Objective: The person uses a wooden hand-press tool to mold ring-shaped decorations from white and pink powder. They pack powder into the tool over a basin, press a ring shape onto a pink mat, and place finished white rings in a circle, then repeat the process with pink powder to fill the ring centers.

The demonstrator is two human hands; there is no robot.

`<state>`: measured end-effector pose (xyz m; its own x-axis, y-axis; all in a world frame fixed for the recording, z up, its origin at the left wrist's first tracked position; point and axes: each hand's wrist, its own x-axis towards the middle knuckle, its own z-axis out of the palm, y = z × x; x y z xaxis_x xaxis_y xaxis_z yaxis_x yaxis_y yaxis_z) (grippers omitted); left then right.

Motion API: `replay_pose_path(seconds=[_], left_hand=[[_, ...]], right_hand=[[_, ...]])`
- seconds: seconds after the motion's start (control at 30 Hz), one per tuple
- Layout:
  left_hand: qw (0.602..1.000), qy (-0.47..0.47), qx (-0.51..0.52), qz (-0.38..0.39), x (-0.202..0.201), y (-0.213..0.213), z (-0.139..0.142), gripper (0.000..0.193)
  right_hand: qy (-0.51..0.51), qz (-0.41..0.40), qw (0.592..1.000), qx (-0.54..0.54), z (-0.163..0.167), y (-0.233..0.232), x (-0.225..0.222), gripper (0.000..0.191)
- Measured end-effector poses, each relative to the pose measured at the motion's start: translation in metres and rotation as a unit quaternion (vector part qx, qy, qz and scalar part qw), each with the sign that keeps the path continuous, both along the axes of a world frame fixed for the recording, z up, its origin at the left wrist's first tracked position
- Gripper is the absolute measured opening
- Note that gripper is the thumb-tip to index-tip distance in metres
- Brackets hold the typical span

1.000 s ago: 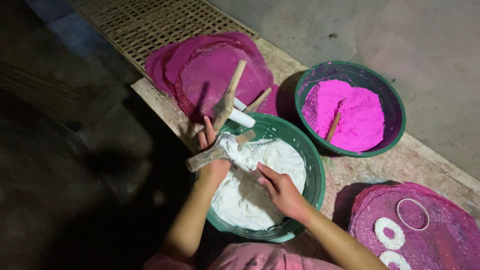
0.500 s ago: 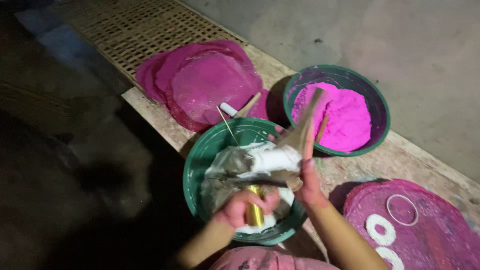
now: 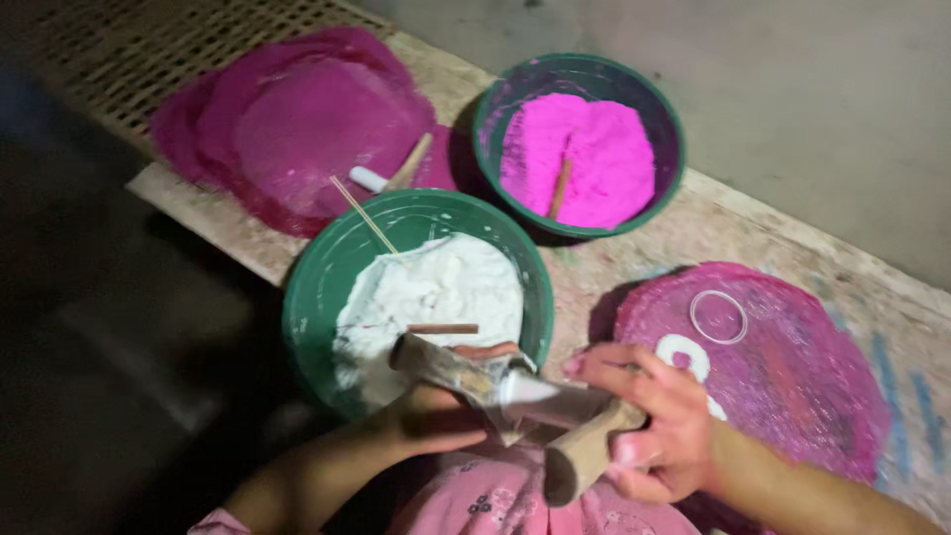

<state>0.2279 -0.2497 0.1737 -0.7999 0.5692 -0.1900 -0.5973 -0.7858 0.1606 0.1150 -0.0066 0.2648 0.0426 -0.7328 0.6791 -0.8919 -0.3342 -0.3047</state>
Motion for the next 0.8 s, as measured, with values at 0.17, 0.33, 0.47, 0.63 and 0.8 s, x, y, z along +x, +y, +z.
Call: replay_pose_path(seconds=[0.17, 0.33, 0.47, 0.63, 0.8], left_hand=[[0.954, 0.198, -0.202, -0.095, -0.015, 0.049, -0.017, 0.030], [0.673, 0.464, -0.560, -0.137, -0.038, 0.097, -0.002, 0.043], [0.868, 0.366, -0.294, -0.158, -0.058, 0.082, 0.048, 0.065], [0.431, 0.643, -0.620, -0.123, -0.154, 0.170, 0.037, 0.055], [0.721, 0.457, -0.515, -0.085, -0.251, 0.221, -0.018, 0.068]], right_hand=[[0.001, -0.095, 0.995, 0.026, -0.009, 0.038, 0.036, 0.041], [-0.074, -0.190, 0.978, 0.030, -0.017, 0.070, 0.040, 0.064], [-0.310, -0.189, 0.931, 0.041, -0.006, 0.133, 0.045, 0.107], [-0.698, -0.080, 0.689, 0.178, -0.048, 0.227, 0.045, 0.081], [-0.639, -0.404, 0.652, 0.055, -0.128, 0.303, 0.102, 0.080]])
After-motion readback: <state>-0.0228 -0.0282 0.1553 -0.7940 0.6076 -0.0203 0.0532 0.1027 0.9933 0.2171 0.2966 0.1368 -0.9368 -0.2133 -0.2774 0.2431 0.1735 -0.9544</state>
